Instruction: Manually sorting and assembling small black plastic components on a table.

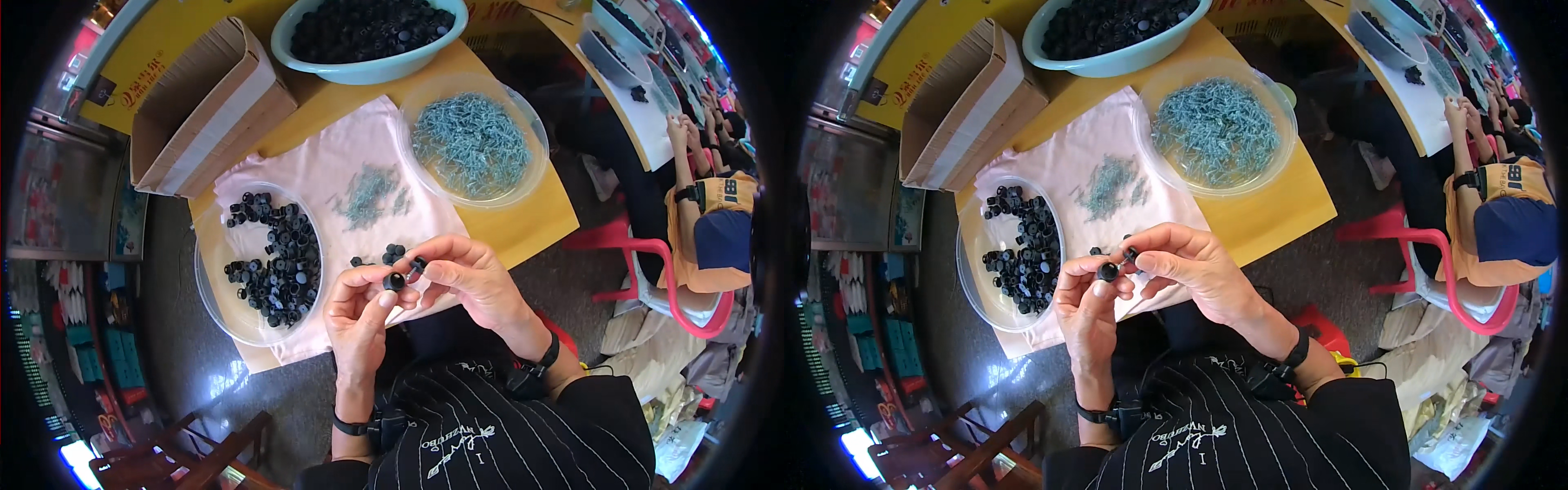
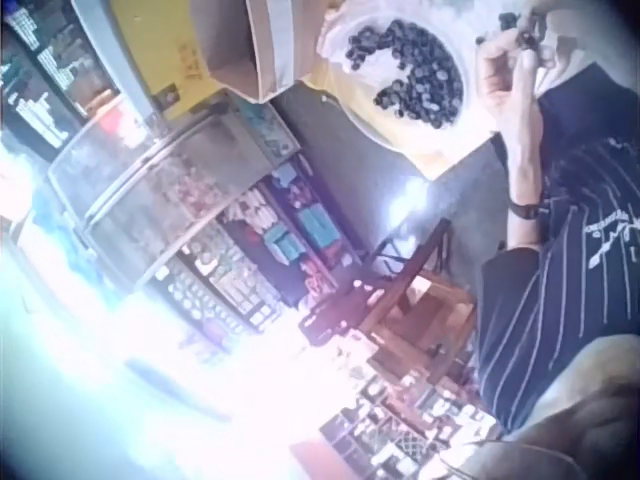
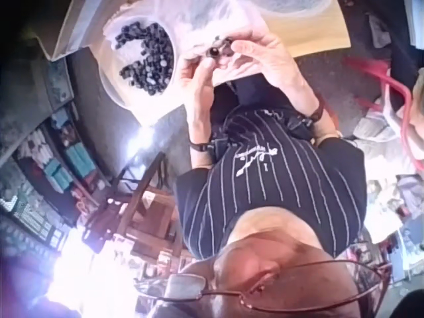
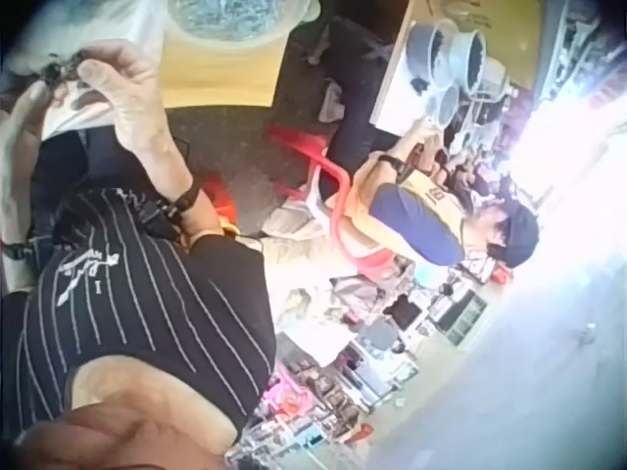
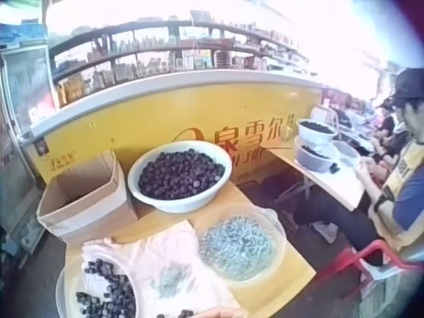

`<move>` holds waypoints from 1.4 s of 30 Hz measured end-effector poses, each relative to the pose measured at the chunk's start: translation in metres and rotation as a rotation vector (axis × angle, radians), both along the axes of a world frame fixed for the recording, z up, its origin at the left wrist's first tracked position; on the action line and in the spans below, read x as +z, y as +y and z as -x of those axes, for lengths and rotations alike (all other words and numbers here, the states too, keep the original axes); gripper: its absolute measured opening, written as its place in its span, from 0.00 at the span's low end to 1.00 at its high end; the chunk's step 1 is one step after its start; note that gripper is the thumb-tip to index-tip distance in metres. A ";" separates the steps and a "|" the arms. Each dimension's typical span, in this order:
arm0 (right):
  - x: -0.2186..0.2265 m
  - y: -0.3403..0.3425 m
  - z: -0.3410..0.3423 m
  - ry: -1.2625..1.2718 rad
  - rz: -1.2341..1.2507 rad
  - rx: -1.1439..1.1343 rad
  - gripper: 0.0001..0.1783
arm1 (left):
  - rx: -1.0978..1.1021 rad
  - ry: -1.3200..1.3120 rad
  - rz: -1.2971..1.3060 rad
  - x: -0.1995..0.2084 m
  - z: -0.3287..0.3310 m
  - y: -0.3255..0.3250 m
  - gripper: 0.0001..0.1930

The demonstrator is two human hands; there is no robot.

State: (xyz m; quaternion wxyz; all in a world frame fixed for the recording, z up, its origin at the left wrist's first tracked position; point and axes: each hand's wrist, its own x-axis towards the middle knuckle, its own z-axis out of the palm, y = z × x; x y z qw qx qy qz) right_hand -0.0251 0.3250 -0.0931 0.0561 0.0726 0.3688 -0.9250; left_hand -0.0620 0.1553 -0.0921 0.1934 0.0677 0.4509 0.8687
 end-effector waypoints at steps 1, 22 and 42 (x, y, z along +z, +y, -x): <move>-0.002 0.000 0.000 0.005 0.018 -0.005 0.13 | -0.010 0.001 -0.002 -0.004 0.001 0.000 0.12; 0.029 -0.009 0.012 0.379 -1.030 -0.260 0.13 | 0.016 -0.079 -0.110 -0.023 0.008 0.002 0.12; 0.024 -0.001 -0.006 0.549 -1.212 -0.312 0.17 | -0.015 -0.012 -0.069 -0.021 0.001 0.007 0.11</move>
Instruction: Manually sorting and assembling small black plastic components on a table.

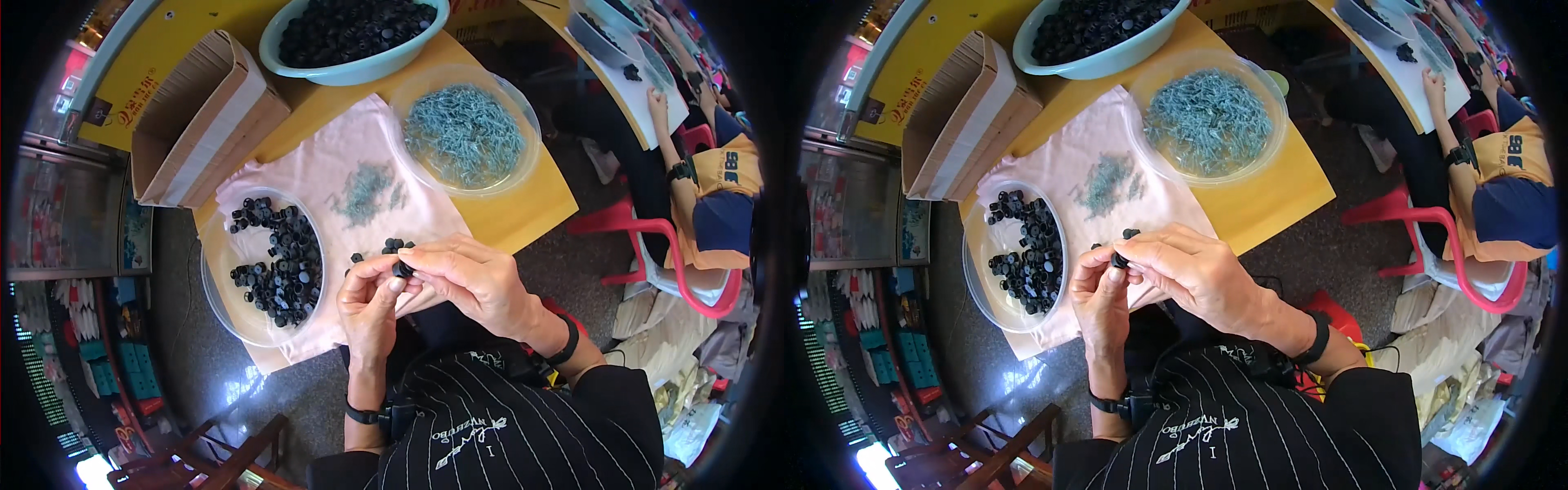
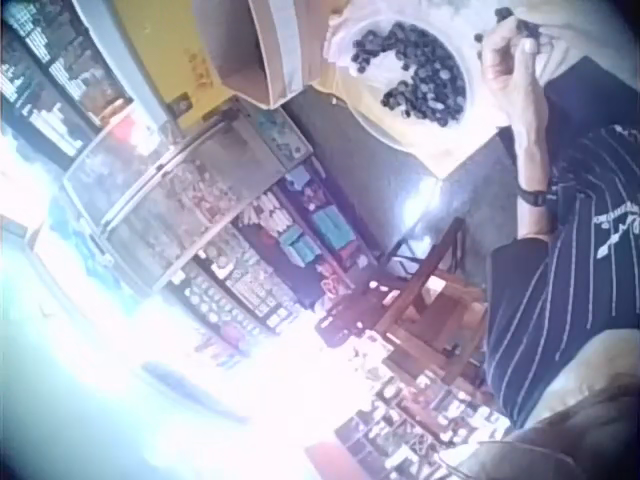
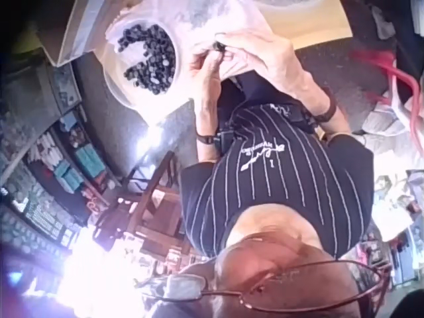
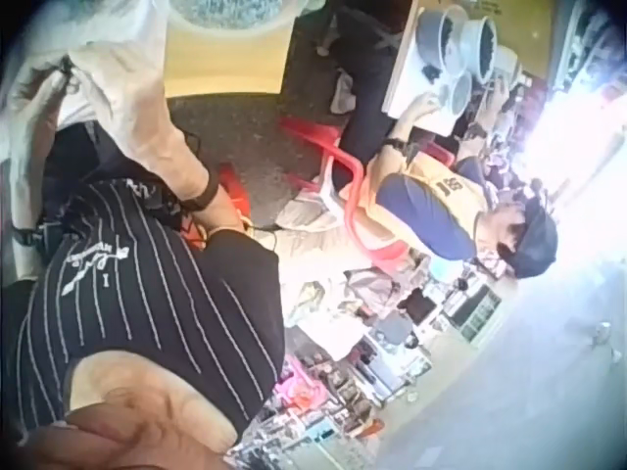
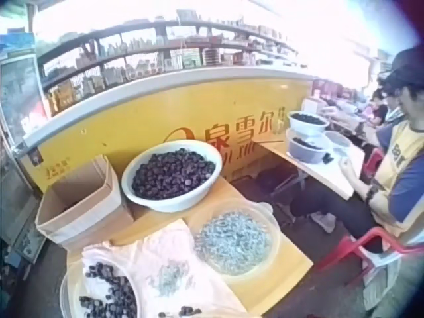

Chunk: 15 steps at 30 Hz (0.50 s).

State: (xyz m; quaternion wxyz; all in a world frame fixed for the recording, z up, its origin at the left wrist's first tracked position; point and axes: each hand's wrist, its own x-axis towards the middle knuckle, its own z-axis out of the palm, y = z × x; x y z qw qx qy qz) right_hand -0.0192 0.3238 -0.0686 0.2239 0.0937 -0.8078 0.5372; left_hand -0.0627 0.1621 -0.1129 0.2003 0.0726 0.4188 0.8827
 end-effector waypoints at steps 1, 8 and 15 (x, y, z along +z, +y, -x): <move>0.002 0.000 -0.001 0.008 -0.024 0.005 0.17 | 0.000 0.000 0.000 -0.001 -0.001 -0.001 0.11; 0.001 0.001 -0.009 -0.008 -0.035 -0.018 0.16 | 0.005 0.032 0.034 0.003 -0.009 0.004 0.12; -0.001 0.002 -0.009 -0.090 0.130 -0.017 0.13 | 0.065 0.202 0.126 0.002 -0.010 0.006 0.13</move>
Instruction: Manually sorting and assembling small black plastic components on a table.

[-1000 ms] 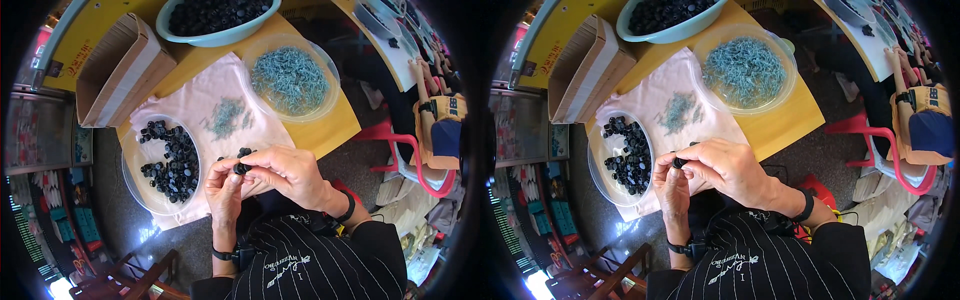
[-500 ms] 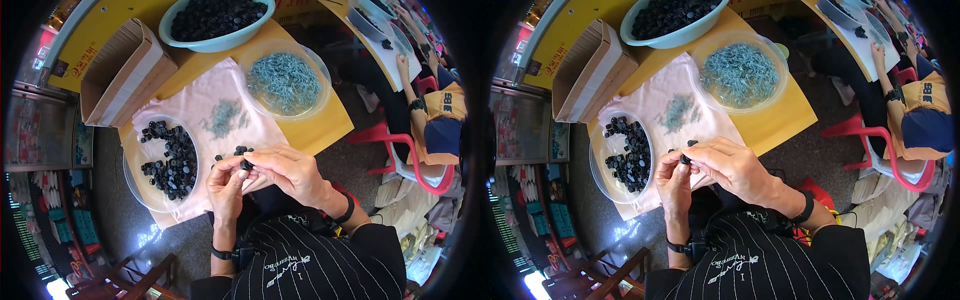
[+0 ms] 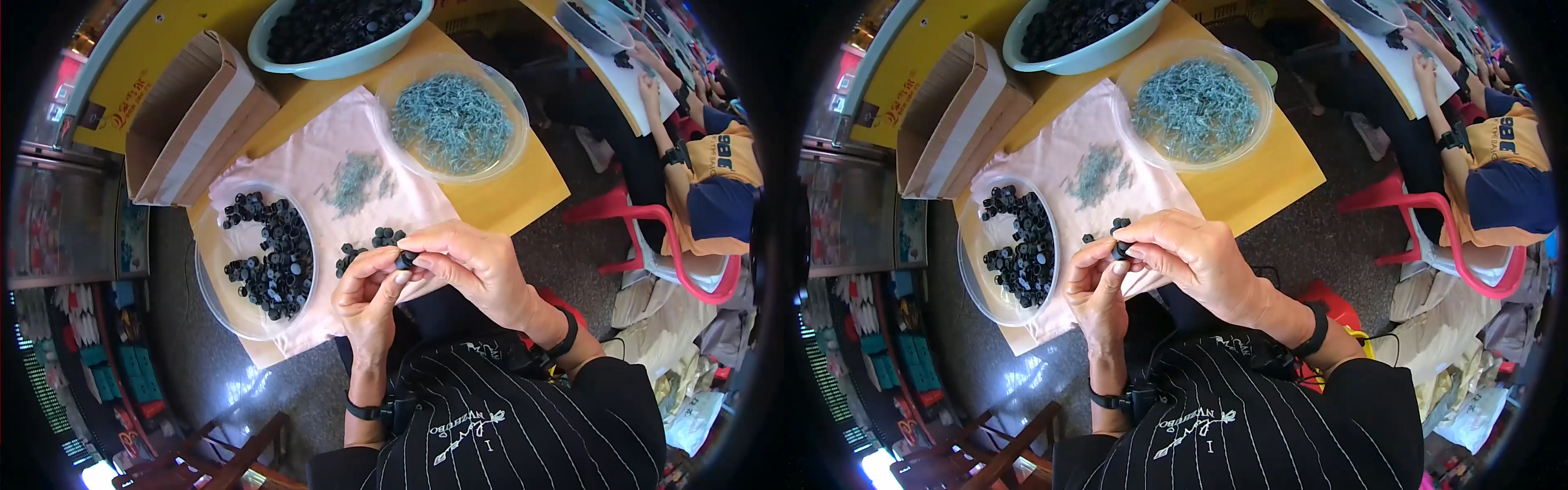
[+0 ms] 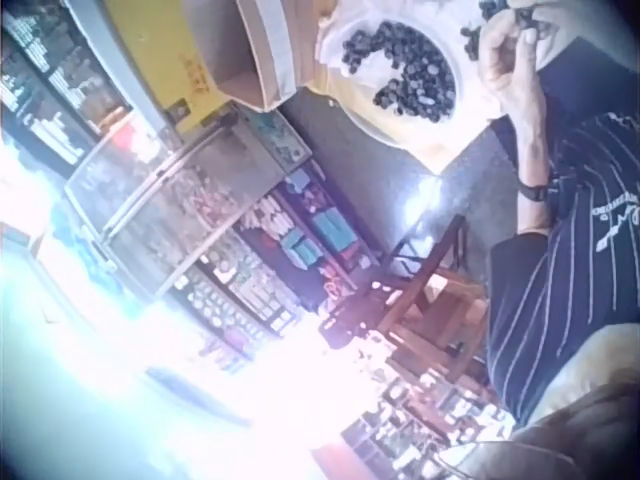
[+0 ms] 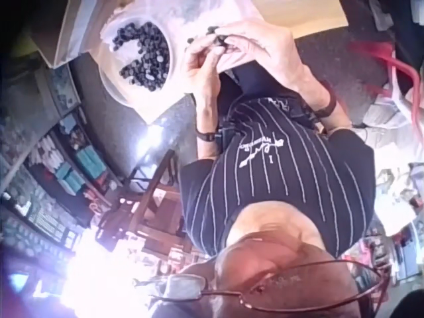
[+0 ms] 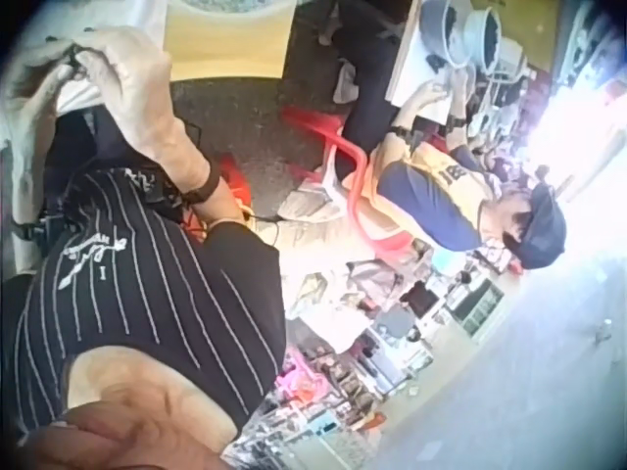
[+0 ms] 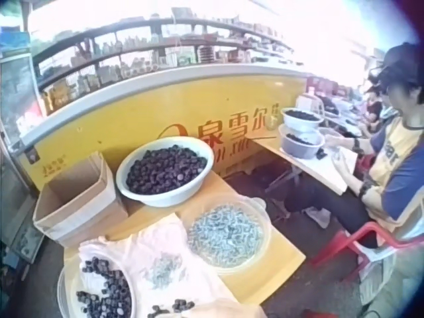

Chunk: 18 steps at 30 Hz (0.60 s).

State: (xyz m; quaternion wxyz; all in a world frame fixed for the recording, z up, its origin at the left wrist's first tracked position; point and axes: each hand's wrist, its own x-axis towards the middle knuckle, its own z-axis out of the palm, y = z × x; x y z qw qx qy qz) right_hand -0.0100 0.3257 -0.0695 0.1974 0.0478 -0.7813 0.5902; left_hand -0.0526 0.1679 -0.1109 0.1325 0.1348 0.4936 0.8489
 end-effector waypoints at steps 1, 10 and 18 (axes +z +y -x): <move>0.001 -0.002 -0.001 -0.096 0.154 0.012 0.12 | -0.001 0.002 -0.001 0.000 0.000 0.000 0.13; -0.002 0.002 0.004 0.096 -0.131 -0.046 0.13 | -0.008 -0.068 -0.066 0.003 0.001 0.007 0.13; -0.008 0.000 0.008 0.144 -0.277 -0.080 0.19 | -0.016 -0.332 -0.124 -0.002 -0.001 0.007 0.12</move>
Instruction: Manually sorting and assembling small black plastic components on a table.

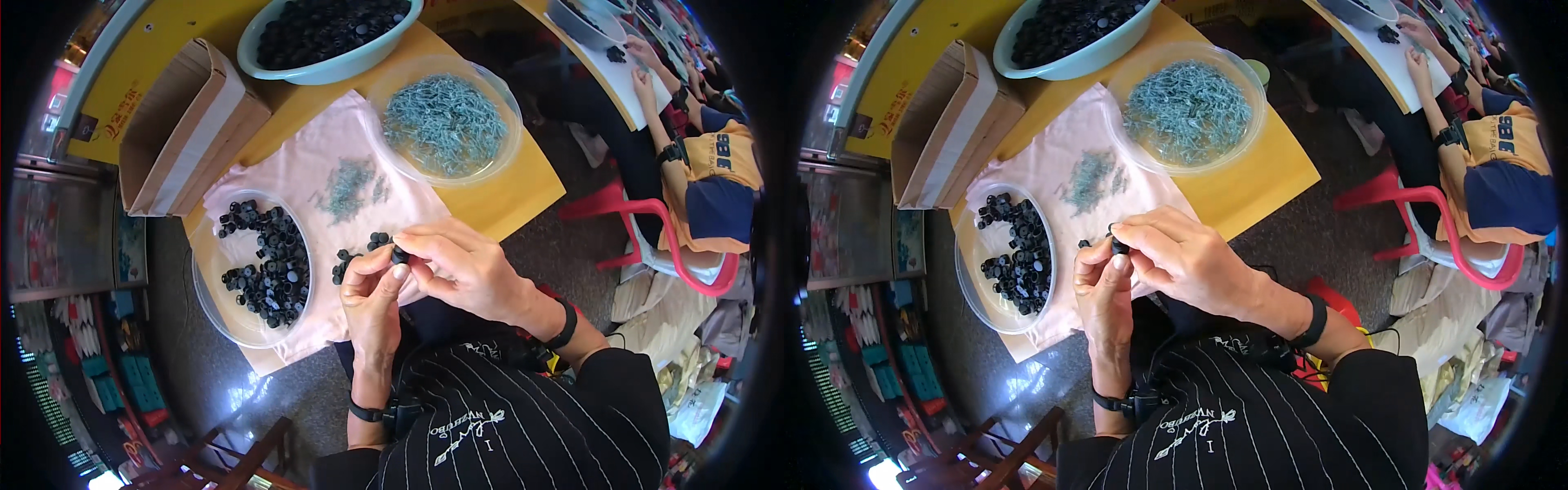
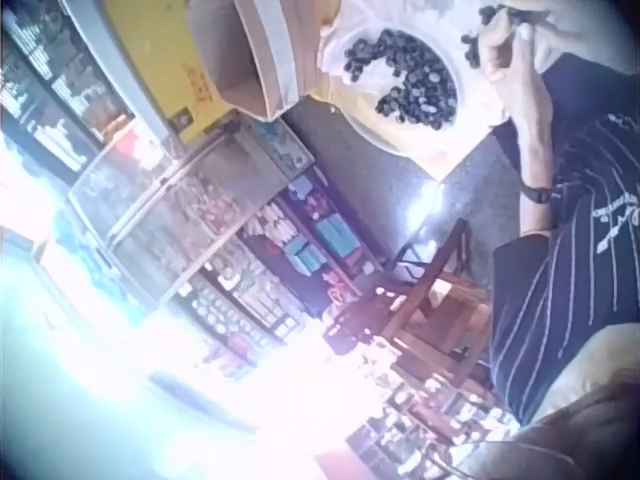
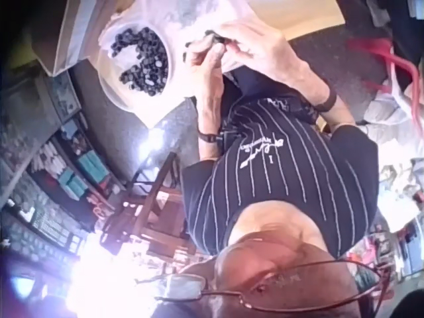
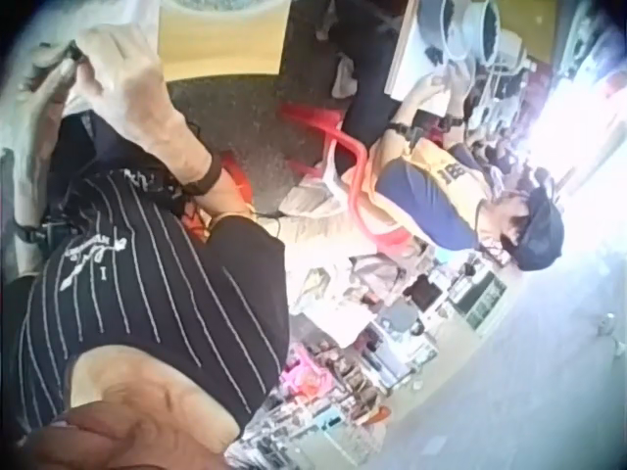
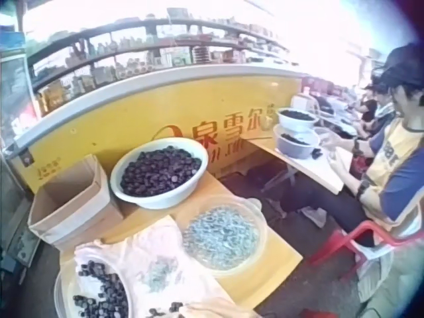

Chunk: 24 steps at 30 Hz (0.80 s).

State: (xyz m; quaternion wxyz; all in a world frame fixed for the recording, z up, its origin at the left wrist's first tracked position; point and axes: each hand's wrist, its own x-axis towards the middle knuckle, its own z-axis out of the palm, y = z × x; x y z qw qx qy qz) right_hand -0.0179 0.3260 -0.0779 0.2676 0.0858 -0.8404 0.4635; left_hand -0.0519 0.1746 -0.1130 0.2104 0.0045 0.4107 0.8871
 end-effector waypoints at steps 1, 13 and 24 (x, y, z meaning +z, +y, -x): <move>-0.002 0.000 0.001 0.024 -0.015 0.002 0.19 | -0.005 0.000 0.000 -0.001 0.000 0.000 0.12; -0.007 0.005 0.000 0.161 -0.143 -0.043 0.15 | -0.021 -0.076 -0.082 -0.001 -0.006 0.007 0.10; 0.035 0.034 0.071 0.019 -0.098 -0.157 0.16 | -0.020 0.223 0.261 0.032 0.012 -0.023 0.20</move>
